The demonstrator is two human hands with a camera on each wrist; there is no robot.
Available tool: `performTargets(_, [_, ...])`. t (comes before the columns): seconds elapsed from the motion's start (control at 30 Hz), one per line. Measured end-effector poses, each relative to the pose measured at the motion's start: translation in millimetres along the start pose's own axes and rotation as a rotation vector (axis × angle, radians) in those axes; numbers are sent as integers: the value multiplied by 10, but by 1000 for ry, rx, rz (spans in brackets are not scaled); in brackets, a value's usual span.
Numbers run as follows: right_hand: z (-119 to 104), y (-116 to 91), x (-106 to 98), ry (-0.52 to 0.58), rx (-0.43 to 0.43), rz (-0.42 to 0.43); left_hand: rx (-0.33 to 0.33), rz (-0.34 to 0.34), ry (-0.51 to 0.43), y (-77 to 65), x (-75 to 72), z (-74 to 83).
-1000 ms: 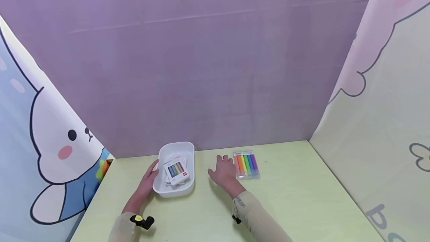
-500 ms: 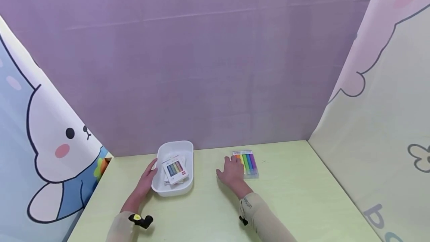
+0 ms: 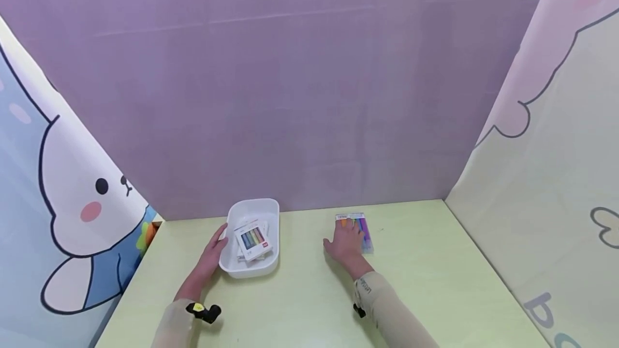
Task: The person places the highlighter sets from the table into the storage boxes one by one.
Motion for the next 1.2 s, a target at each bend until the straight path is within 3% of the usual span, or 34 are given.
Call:
performTargets(0.2, [126, 48, -12, -8, 14, -4, -3, -7, -16, -6, 0, 85])
performTargets(0.93, [440, -5, -10, 26, 87, 21, -9, 10, -12, -17, 28, 25])
performTargets(1.2, [444, -14, -3, 91, 181, -18, 4, 14, -1, -15, 8, 37])
Point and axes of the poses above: each hand's wrist, its own y-axis towards the middle knuckle, its own x-axis out of the palm, z = x × y, the point moved 2 cm from there along y, towards the middle knuckle, and after that the axes turned 5 degrees about -z, right-handed, at the moved point
